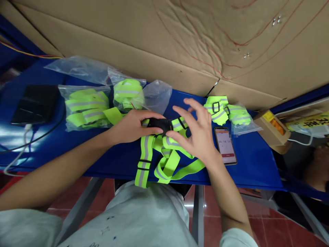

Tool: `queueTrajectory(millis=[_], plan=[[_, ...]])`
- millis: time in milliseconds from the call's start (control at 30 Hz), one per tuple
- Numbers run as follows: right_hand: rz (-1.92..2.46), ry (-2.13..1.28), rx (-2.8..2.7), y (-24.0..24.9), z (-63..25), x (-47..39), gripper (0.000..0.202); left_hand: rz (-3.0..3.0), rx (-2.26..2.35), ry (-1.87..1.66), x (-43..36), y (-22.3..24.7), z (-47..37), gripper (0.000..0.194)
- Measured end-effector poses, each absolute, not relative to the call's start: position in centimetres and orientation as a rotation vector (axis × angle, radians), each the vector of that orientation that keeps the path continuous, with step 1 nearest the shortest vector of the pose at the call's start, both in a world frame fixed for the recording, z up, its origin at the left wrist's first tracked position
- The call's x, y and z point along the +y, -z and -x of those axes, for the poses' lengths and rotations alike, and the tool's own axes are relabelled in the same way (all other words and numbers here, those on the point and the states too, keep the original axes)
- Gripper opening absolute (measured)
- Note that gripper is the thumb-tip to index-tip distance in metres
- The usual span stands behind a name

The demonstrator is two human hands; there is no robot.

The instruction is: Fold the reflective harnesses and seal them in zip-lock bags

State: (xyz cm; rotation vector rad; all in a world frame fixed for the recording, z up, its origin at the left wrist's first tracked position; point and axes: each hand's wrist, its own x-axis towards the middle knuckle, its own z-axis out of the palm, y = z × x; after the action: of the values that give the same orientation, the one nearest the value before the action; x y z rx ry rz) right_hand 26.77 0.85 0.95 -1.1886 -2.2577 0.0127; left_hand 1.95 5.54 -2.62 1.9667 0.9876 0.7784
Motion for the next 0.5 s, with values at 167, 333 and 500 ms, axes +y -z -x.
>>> queueTrajectory(millis=[167, 333, 500], plan=[[1.042, -0.772, -2.282, 0.1, -27.1, 2.0, 0.048, -1.74, 0.796, -0.858, 5.2, 2.3, -1.6, 0.046], [1.208, -1.143, -1.843, 3.4, -26.7, 2.1, 0.046, -1.537, 0.739, -0.841, 5.0, 3.0, -1.9, 0.073], [1.361, -1.0, -1.65, 3.2, -26.5, 2.9, 0.061, -1.885, 0.876, -0.907, 4.2, 3.3, -2.4, 0.101]])
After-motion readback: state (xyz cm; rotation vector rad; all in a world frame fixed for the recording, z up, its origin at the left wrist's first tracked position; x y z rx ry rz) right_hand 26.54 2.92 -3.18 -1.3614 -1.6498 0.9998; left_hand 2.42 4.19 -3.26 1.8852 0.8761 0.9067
